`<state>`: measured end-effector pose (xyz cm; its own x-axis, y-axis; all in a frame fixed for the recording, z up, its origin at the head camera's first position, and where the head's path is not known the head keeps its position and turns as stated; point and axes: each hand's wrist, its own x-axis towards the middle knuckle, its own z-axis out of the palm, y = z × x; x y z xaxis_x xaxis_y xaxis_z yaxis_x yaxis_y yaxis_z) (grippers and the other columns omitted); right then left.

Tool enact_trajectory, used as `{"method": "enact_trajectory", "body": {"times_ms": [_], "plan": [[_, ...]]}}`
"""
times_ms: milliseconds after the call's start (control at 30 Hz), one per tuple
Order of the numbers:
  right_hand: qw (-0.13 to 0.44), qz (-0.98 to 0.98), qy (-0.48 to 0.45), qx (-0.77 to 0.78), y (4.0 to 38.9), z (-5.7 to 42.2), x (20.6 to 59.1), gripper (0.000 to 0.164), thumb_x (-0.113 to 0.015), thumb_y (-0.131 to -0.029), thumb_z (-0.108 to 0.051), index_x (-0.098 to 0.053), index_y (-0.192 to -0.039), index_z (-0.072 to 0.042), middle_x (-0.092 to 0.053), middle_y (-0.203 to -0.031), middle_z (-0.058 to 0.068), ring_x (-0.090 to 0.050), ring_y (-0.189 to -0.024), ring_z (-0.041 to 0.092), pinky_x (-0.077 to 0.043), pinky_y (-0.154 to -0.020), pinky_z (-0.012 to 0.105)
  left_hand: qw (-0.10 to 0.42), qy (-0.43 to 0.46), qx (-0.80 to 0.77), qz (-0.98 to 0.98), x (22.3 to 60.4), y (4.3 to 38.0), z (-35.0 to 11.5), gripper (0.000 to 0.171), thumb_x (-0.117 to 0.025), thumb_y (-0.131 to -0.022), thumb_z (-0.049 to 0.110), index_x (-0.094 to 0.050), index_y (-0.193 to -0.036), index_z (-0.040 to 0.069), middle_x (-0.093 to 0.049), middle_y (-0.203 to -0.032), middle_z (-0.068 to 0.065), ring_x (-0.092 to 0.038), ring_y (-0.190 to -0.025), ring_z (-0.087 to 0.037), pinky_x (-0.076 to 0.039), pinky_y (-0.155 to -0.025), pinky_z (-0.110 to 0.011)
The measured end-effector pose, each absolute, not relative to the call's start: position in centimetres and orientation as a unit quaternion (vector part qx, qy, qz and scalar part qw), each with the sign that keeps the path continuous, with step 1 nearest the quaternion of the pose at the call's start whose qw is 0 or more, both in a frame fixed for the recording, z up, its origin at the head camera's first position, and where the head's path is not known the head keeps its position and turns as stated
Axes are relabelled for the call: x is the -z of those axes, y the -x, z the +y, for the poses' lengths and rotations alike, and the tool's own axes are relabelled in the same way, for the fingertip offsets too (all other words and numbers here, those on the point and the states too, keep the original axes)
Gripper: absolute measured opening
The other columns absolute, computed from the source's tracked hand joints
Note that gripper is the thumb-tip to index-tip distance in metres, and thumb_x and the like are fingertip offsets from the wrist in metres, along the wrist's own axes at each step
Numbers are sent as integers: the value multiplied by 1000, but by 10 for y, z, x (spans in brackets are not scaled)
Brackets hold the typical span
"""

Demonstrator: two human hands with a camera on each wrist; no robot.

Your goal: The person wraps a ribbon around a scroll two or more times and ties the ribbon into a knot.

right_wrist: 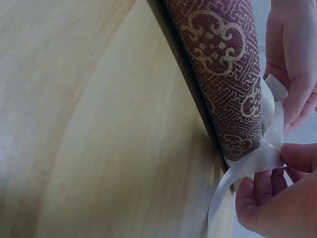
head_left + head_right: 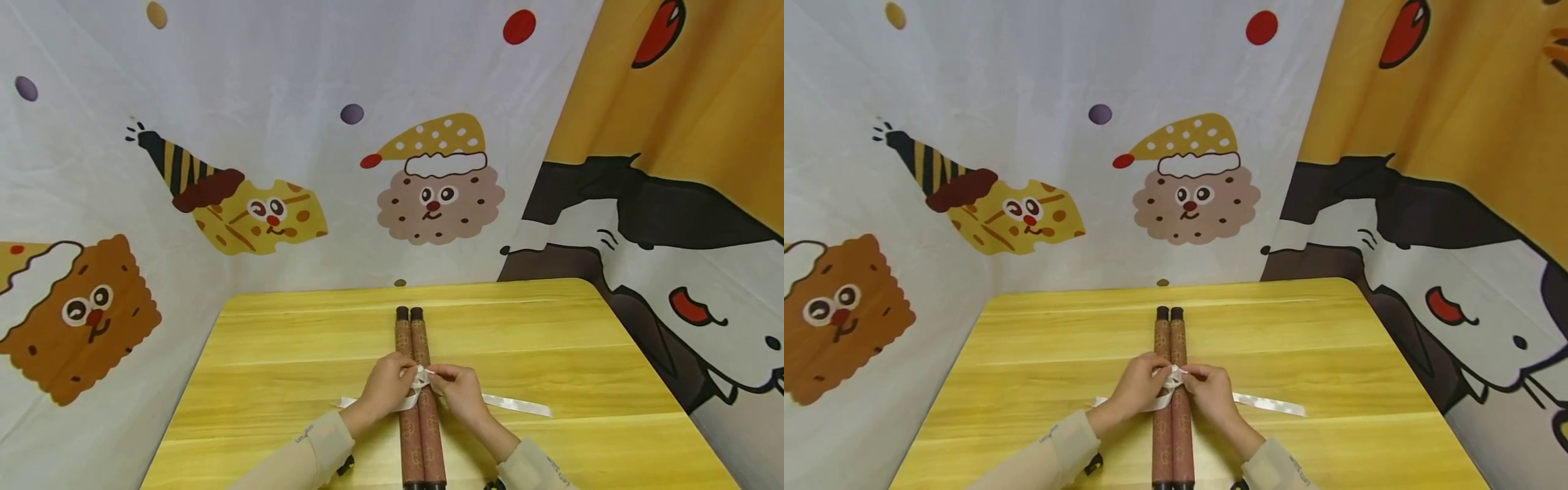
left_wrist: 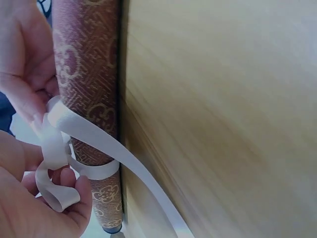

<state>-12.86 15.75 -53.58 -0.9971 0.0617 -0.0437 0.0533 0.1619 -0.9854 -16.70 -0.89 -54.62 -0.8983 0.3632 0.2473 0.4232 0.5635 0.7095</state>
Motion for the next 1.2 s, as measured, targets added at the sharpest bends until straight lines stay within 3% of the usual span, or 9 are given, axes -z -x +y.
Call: {"method": "enact_trajectory", "body": {"times_ms": [200,367,567,933,1200], "plan": [[8,-791,32,-610,130,152,534,11,-69,-83,2,-70,-91,8,-68,-84,22,-65,-76,28,-55,-61,30,-30,174,505,-845,543,169,-9,14,-59,-93,12,-72,-92,8,-68,-87,0,-61,-75,-10,-51,-63,-23],[19,-803,29,-596,138,153,553,9,-73,-81,-5,-71,-86,2,-69,-78,13,-65,-69,20,-53,-57,25,-68,151,558,-813,544,168,-9,15,-58,-95,12,-72,-94,6,-68,-87,-4,-63,-69,-14,-52,-54,-23],[22,-818,40,-573,143,150,555,7,-75,-79,-8,-71,-80,-2,-67,-70,7,-62,-60,19,-49,-48,24,-71,148,566,-808,543,168,-9,15,-58,-94,12,-72,-93,7,-69,-85,-4,-63,-70,-15,-52,-56,-23],[44,-829,61,-555,149,146,556,9,-78,-75,-8,-69,-74,-5,-64,-64,3,-58,-56,12,-47,-49,23,-71,153,572,-802,545,167,-8,14,-60,-93,13,-73,-92,9,-70,-84,-1,-63,-71,-13,-50,-57,-23],[55,-837,61,-540,150,146,558,13,-79,-75,-13,-67,-72,-8,-63,-62,1,-59,-55,13,-48,-47,25,-51,188,544,-816,546,163,-11,13,-63,-92,13,-75,-94,11,-70,-89,3,-61,-80,-5,-50,-70,-22]]}}
